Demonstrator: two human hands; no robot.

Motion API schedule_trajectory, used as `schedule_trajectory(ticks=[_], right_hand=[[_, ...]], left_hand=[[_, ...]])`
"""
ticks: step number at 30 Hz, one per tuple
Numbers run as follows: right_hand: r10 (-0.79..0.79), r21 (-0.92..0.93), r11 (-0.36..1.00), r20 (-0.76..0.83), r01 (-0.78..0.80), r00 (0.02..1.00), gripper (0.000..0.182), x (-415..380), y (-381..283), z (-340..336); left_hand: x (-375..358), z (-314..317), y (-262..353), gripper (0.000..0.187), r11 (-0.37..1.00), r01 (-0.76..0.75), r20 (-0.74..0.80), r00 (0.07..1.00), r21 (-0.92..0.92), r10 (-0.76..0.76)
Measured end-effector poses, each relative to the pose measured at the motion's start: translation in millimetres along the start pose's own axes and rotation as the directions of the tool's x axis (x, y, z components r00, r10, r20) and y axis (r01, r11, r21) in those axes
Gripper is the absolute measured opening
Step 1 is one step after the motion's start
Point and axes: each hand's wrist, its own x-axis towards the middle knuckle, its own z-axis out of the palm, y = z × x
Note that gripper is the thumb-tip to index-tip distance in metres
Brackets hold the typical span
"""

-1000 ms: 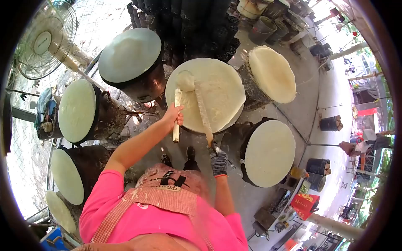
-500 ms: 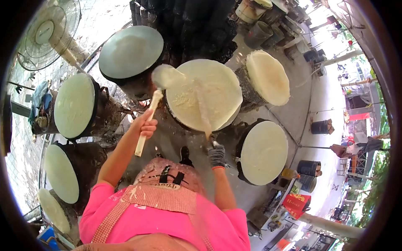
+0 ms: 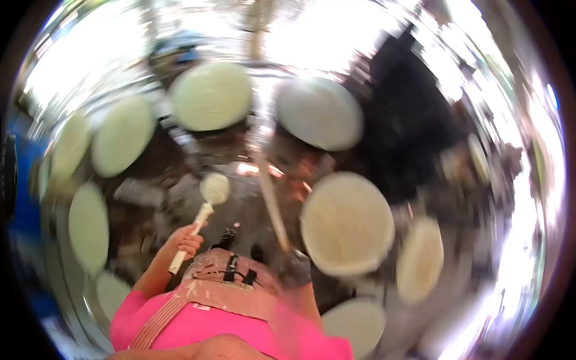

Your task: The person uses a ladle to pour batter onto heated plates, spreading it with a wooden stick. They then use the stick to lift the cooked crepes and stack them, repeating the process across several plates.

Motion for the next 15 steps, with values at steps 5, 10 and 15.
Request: schedule_trajectory(ticks=[5, 10, 15], right_hand=[[-0.124, -0.069, 0.984, 0.399, 0.165, 0.909, 0.016, 35.1, -84.4, 70.4], [-0.128, -0.528, 0.459, 0.757, 0.715, 0.641, 0.022, 97.9, -39.9, 177.8], [0.006, -0.277, 0.326, 0.957, 0.904, 0.291, 0.02, -11.2, -14.2, 405.4]], left_hand=[[-81.3, -117.6, -68.7, 0.017, 0.856, -0.419, 0.001, 0.898, -0.302, 0.44], [-165.6, -195.5, -189.0, 0.013, 0.48, -0.677, 0.01, 0.573, -0.557, 0.819], [-254.4, -250.7, -278.9, 0.061, -0.015, -0.997, -0.237, 0.004, -0.081, 0.971]])
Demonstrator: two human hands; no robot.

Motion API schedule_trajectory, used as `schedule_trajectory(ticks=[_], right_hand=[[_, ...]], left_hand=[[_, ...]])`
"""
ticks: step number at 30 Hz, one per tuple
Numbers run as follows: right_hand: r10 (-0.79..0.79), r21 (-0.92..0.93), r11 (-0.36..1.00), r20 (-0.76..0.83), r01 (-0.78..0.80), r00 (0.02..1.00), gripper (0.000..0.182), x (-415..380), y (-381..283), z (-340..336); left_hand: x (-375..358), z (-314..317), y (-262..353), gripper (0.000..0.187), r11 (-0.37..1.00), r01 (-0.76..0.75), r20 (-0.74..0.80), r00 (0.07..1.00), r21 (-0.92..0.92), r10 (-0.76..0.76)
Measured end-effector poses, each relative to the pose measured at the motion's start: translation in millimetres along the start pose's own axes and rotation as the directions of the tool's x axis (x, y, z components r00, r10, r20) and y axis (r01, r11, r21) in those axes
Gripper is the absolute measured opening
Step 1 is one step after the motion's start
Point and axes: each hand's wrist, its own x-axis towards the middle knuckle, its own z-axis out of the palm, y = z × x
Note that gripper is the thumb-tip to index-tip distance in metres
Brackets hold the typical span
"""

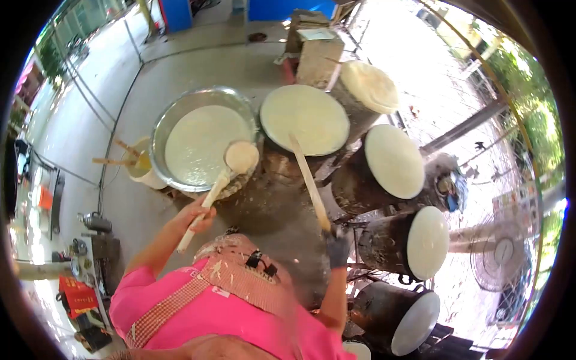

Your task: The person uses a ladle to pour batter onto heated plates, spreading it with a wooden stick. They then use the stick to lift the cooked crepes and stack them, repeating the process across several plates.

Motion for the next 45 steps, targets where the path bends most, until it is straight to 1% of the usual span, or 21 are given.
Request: schedule_trajectory(ticks=[6, 9, 11, 14, 15, 18, 19, 22, 24, 26, 29, 32, 33, 34, 35, 36, 38, 39, 40, 42, 45], right_hand=[[-0.294, -0.693, 0.487, 0.444, 0.532, 0.847, 0.041, 144.7, -191.8, 166.9], [-0.402, -0.526, 0.235, 0.713, 0.817, 0.575, 0.04, 176.5, -142.2, 276.3], [-0.561, -0.482, 0.274, 0.623, 0.832, 0.546, 0.035, 161.3, -203.4, 267.3], [-0.369, -0.702, -0.074, 0.679, 0.709, 0.634, 0.032, 154.5, -103.2, 267.7], [-0.273, -0.748, -0.182, 0.662, 0.638, 0.698, 0.033, 157.7, -53.4, 271.0], [-0.182, -0.817, 0.246, 0.489, 0.521, 0.853, 0.037, 112.5, -29.0, 268.7], [-0.147, -0.752, 0.43, 0.487, 0.499, 0.861, 0.037, 92.4, -78.4, 255.7], [-0.194, -0.529, 0.745, 0.412, 0.407, 0.89, 0.037, 69.0, -194.2, 211.0], [-0.465, -0.382, 0.756, 0.26, 0.532, 0.846, 0.031, 78.3, -230.5, 201.2], [-0.837, -0.228, 0.536, -0.022, 0.813, 0.547, 0.03, 95.0, -284.1, 188.0], [-0.637, 0.158, 0.745, -0.123, 0.648, 0.761, 0.025, 119.4, -344.5, 169.0], [-0.717, 0.104, 0.653, -0.233, 0.75, 0.657, 0.02, 121.1, -372.1, 153.2], [-0.599, 0.475, 0.672, -0.101, 0.568, 0.794, 0.018, 141.5, -340.6, 171.1], [-0.626, 0.46, 0.701, 0.03, 0.545, 0.779, 0.016, 142.0, -327.2, 183.1], [-0.527, 0.685, 0.689, 0.253, 0.234, 0.812, 0.013, 165.7, -274.3, 212.7], [-0.69, 0.149, 0.721, 0.241, 0.677, 0.682, 0.01, 145.1, -274.7, 206.4], [-0.598, -0.086, 0.776, 0.218, 0.625, 0.771, 0.013, 141.6, -193.9, 221.5], [-0.69, -0.412, 0.522, 0.311, 0.747, 0.654, 0.015, 135.0, -162.1, 207.3], [-0.68, -0.43, 0.494, 0.351, 0.756, 0.644, 0.015, 128.2, -130.2, 190.2], [-0.206, -0.077, 0.969, 0.276, 0.236, 0.939, 0.015, 98.9, -108.5, 135.0], [-0.008, 0.437, 0.899, 0.054, -0.016, 0.999, 0.015, 23.0, -154.8, 32.1]], left_hand=[[38.2, -169.7, 82.2, 0.052, 0.998, -0.03, -0.302, 0.953, -0.057, 0.011], [98.4, -286.7, 66.4, 0.032, 0.987, 0.134, -0.515, 0.842, -0.087, -0.16], [121.0, -341.6, 52.7, 0.02, 0.96, 0.255, -0.628, 0.767, 0.115, -0.128], [99.8, -291.0, 70.1, 0.006, 0.936, 0.193, -0.624, 0.781, 0.294, 0.035], [101.0, -274.8, 80.3, 0.013, 0.978, 0.18, -0.565, 0.798, -0.107, -0.209], [82.6, -224.2, 103.9, 0.016, 0.821, 0.065, -0.311, 0.906, -0.567, -0.286], [76.6, -205.7, 123.3, 0.019, 0.611, 0.106, -0.227, 0.867, -0.784, -0.443], [24.9, -88.2, 197.9, 0.018, 0.814, 0.014, -0.269, 0.94, -0.581, -0.209], [-18.0, -6.3, 241.2, 0.011, 0.953, -0.182, -0.377, 0.923, -0.243, 0.08], [-55.2, 50.3, 270.7, 0.015, 0.961, -0.271, -0.297, 0.915, 0.048, 0.273], [-93.3, 101.1, 307.4, 0.032, 0.806, -0.417, -0.22, 0.815, 0.42, 0.536], [-106.5, 111.6, 324.8, 0.044, 0.638, -0.474, -0.182, 0.698, 0.607, 0.693], [-98.7, 100.0, 322.3, 0.05, 0.61, -0.441, -0.226, 0.657, 0.658, 0.719], [-88.0, 77.6, 315.7, 0.049, 0.626, -0.449, -0.201, 0.687, 0.638, 0.698], [-75.9, 54.1, 305.4, 0.048, 0.654, -0.44, -0.184, 0.727, 0.616, 0.662], [-65.7, 37.5, 291.8, 0.045, 0.773, -0.343, -0.217, 0.828, 0.534, 0.517], [-32.7, 14.2, 286.3, 0.04, 0.993, -0.054, -0.378, 0.921, 0.107, 0.091], [-13.4, 9.9, 282.6, 0.037, 0.961, 0.078, -0.442, 0.876, -0.264, -0.192], [-1.0, 15.1, 272.1, 0.037, 0.961, 0.13, -0.42, 0.879, -0.245, -0.226], [20.7, 47.0, 258.1, 0.035, 0.959, 0.227, -0.35, 0.896, -0.167, -0.273], [57.5, 121.7, 208.1, 0.021, 0.868, 0.035, -0.078, 0.997, 0.495, 0.004]])
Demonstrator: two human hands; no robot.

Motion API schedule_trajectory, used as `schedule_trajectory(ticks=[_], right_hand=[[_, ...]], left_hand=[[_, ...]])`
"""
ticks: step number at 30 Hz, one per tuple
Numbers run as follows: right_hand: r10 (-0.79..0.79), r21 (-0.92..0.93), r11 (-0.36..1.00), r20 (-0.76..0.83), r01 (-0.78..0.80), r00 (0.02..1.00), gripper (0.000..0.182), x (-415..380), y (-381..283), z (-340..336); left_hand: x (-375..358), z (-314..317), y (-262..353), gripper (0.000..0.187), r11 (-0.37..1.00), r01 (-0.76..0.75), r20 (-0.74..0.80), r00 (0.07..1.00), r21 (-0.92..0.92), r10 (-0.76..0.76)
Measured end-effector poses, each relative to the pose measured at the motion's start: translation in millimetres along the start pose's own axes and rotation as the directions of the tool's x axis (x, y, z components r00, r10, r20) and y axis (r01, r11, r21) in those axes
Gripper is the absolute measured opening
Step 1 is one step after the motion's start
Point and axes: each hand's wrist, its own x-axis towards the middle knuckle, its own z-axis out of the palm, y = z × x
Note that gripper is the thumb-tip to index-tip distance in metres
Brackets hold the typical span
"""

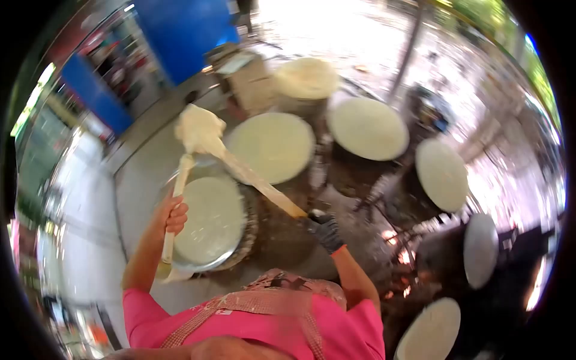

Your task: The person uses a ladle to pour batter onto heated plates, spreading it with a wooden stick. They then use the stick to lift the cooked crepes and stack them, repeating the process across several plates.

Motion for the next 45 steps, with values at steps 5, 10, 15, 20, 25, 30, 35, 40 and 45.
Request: schedule_trajectory(ticks=[5, 10, 15, 20, 25, 30, 35, 40, 45], right_hand=[[0.248, 0.213, 0.953, -0.153, -0.213, 0.957, 0.027, -73.1, 110.3, -121.5], [0.36, 0.031, 0.916, -0.501, -0.399, 0.787, 0.032, -249.8, 168.9, -220.5], [0.058, -0.212, 0.7, -0.935, -0.682, 0.35, 0.029, -409.6, 242.8, -265.4], [0.181, 0.312, 0.578, -0.95, -0.754, -0.254, 0.033, -460.5, 183.5, -326.6], [-0.121, 0.118, 0.773, -0.937, -0.623, -0.328, 0.036, -426.8, 165.8, -398.4], [-0.091, 0.285, 0.231, -0.946, -0.93, -0.312, 0.033, -379.9, 277.5, -484.5], [0.548, 0.565, 0.815, -0.683, 0.127, -0.483, 0.028, -403.0, 251.2, -492.2], [0.002, 0.425, 0.573, -0.856, -0.701, -0.517, 0.033, -351.6, 358.3, -552.7], [0.259, 0.359, 0.933, -0.723, -0.028, -0.641, 0.032, -332.4, 281.6, -567.8]], left_hand=[[124.9, 128.3, -94.4, 0.017, 0.887, 0.41, 0.468, 0.839, -0.211, -0.277], [222.0, 308.1, -227.9, 0.028, 0.147, 0.967, 0.759, 0.255, -0.209, -0.6], [224.8, 530.7, -335.4, 0.031, 0.061, 0.987, 0.787, -0.083, 0.151, -0.611], [221.6, 739.3, -392.1, 0.023, 0.327, 0.663, 0.548, -0.15, 0.674, -0.823], [187.3, 876.1, -458.1, 0.026, 0.624, -0.202, 0.656, 0.213, 0.755, -0.725], [261.7, 936.6, -623.0, 0.046, 0.457, -0.747, 0.842, 0.251, 0.483, -0.478], [267.1, 951.6, -563.7, 0.065, -0.081, -0.992, 0.949, 0.114, 0.095, -0.294], [281.7, 975.9, -578.0, 0.068, -0.014, -0.999, 0.982, 0.034, 0.032, -0.187], [292.4, 993.5, -505.9, 0.059, 0.492, -0.868, 0.998, -0.062, -0.066, 0.023]])
